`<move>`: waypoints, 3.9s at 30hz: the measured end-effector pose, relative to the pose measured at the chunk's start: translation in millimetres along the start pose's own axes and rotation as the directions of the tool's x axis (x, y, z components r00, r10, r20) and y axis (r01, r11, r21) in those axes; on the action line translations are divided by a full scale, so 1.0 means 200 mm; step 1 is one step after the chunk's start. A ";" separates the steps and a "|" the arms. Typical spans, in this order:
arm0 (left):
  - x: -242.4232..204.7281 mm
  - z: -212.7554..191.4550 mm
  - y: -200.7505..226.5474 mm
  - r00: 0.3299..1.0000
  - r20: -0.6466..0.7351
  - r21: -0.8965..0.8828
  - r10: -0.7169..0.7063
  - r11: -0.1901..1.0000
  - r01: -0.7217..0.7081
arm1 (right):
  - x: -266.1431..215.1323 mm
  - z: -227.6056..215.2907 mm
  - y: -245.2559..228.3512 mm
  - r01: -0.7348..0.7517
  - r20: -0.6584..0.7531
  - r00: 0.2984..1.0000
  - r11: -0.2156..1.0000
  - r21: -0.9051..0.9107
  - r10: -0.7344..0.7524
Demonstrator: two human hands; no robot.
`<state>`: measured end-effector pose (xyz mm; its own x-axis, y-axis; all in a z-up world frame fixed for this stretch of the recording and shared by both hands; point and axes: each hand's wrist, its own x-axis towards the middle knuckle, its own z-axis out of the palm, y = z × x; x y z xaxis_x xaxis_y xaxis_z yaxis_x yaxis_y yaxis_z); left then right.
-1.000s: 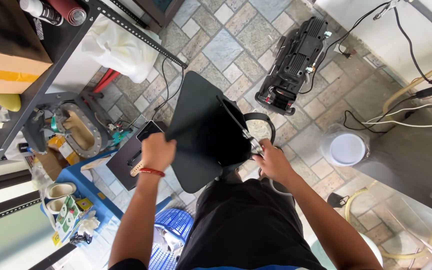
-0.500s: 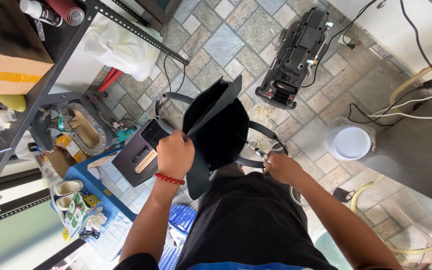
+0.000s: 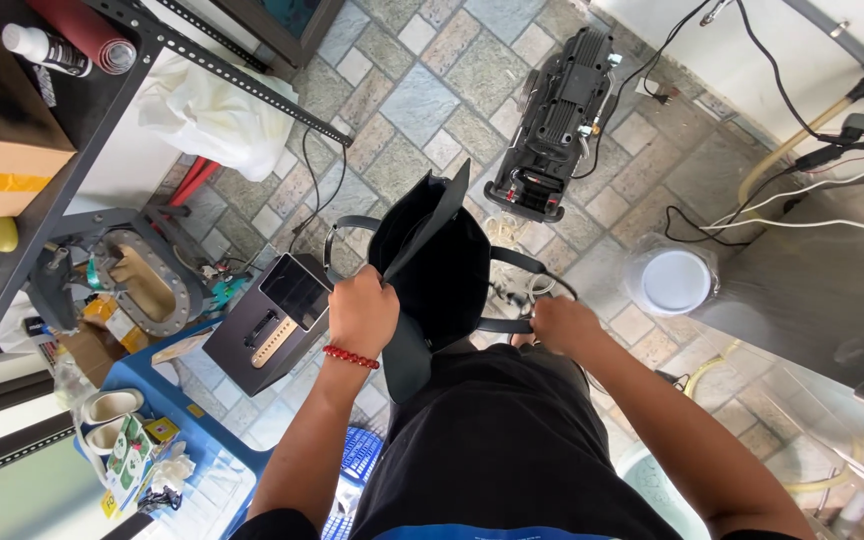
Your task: Cleaning the interior and exterior of a black leather tote bag using brushes, soap, and cloths.
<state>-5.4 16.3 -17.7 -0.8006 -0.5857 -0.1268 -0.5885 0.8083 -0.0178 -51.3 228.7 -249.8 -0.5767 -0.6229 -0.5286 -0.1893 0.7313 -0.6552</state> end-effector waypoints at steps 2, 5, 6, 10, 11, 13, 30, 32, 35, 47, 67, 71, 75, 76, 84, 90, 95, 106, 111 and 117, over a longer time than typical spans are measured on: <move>-0.01 0.02 0.01 1.000 0.008 0.008 0.008 1.000 -0.008 | 0.00 -0.02 -0.01 0.025 0.029 0.999 0.999 -0.042 -0.024; -0.02 0.05 0.02 0.999 0.014 0.025 0.034 0.999 -0.034 | 0.00 -0.06 -0.01 0.091 0.086 0.993 0.987 -0.132 -0.080; -0.01 0.06 0.02 0.999 0.016 0.033 0.051 0.998 -0.052 | -0.01 -0.08 -0.02 0.128 0.117 0.987 0.975 -0.180 -0.108; -0.01 0.13 0.01 0.995 0.008 0.049 0.100 0.994 -0.101 | -0.06 -0.19 -0.08 0.141 0.143 0.984 0.952 -0.272 -0.105; -0.02 0.13 0.01 0.992 -0.001 0.066 0.123 0.990 -0.122 | -0.06 -0.20 -0.09 0.160 0.178 0.978 0.942 -0.295 -0.110; -0.01 0.13 0.01 0.988 -0.008 0.082 0.156 0.985 -0.154 | -0.05 -0.21 -0.10 0.170 0.208 0.972 0.934 -0.313 -0.107; -0.07 0.20 0.07 0.950 0.151 0.298 0.272 0.904 -0.306 | -0.05 -0.30 -0.13 0.086 0.007 0.996 0.909 -0.407 -0.091; -0.07 0.22 0.06 0.949 0.132 0.300 0.287 0.901 -0.314 | -0.06 -0.34 -0.14 0.106 0.002 0.993 0.904 -0.414 -0.116; -0.06 0.22 0.03 0.946 0.093 0.302 0.312 0.896 -0.325 | -0.08 -0.41 -0.13 0.137 -0.004 0.988 0.894 -0.426 -0.153; -0.05 0.22 0.04 0.933 0.050 0.337 0.356 0.874 -0.351 | -0.18 -0.61 -0.21 0.260 0.062 0.963 0.844 -0.468 -0.262; -0.03 -0.10 0.04 0.812 -0.373 0.118 0.448 0.892 -0.437 | -0.10 -0.30 -0.28 0.374 0.162 0.928 0.832 -0.410 -0.337; -0.06 -0.17 0.04 0.761 -0.416 0.132 0.497 0.861 -0.491 | -0.14 -0.35 -0.25 0.308 0.148 0.951 0.887 -0.345 -0.273; -0.01 -0.24 0.05 0.709 -0.422 0.266 0.565 0.825 -0.499 | -0.01 -0.23 -0.22 0.299 -0.093 0.936 0.905 -0.304 -0.340; -0.01 -0.26 0.05 0.710 -0.417 0.268 0.567 0.823 -0.500 | 0.00 -0.22 -0.23 0.299 -0.091 0.936 0.906 -0.299 -0.339; 0.02 -0.39 0.02 0.658 -0.458 0.316 0.598 0.801 -0.508 | 0.01 -0.23 -0.38 0.340 -0.162 0.909 0.907 -0.248 -0.385; 0.01 -0.47 0.02 0.636 -0.418 0.347 0.648 0.762 -0.548 | -0.07 -0.34 -0.53 0.419 -0.060 0.896 0.883 -0.212 -0.440; -0.03 -0.51 0.03 0.631 -0.372 0.375 0.681 0.732 -0.569 | -0.09 -0.37 -0.59 0.430 -0.035 0.892 0.869 -0.245 -0.451; -0.07 -0.60 0.12 0.598 -0.254 0.422 0.760 0.643 -0.639 | -0.08 -0.32 -0.61 0.441 -0.090 0.877 0.864 -0.242 -0.472; -0.05 -0.64 0.17 0.556 -0.154 0.458 0.817 0.558 -0.692 | -0.18 -0.44 -0.68 0.462 -0.182 0.837 0.844 -0.271 -0.517; -0.01 -0.72 0.19 0.573 -0.151 0.461 0.805 0.570 -0.680 | -0.27 -0.56 -0.63 0.408 -0.155 0.889 0.899 -0.159 -0.431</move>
<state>-42.8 39.2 124.6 -0.9499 0.3063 0.0631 0.2608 0.8872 -0.3807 -85.8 201.2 -78.3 -0.5541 -0.8259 -0.1043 -0.5319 0.4476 -0.7188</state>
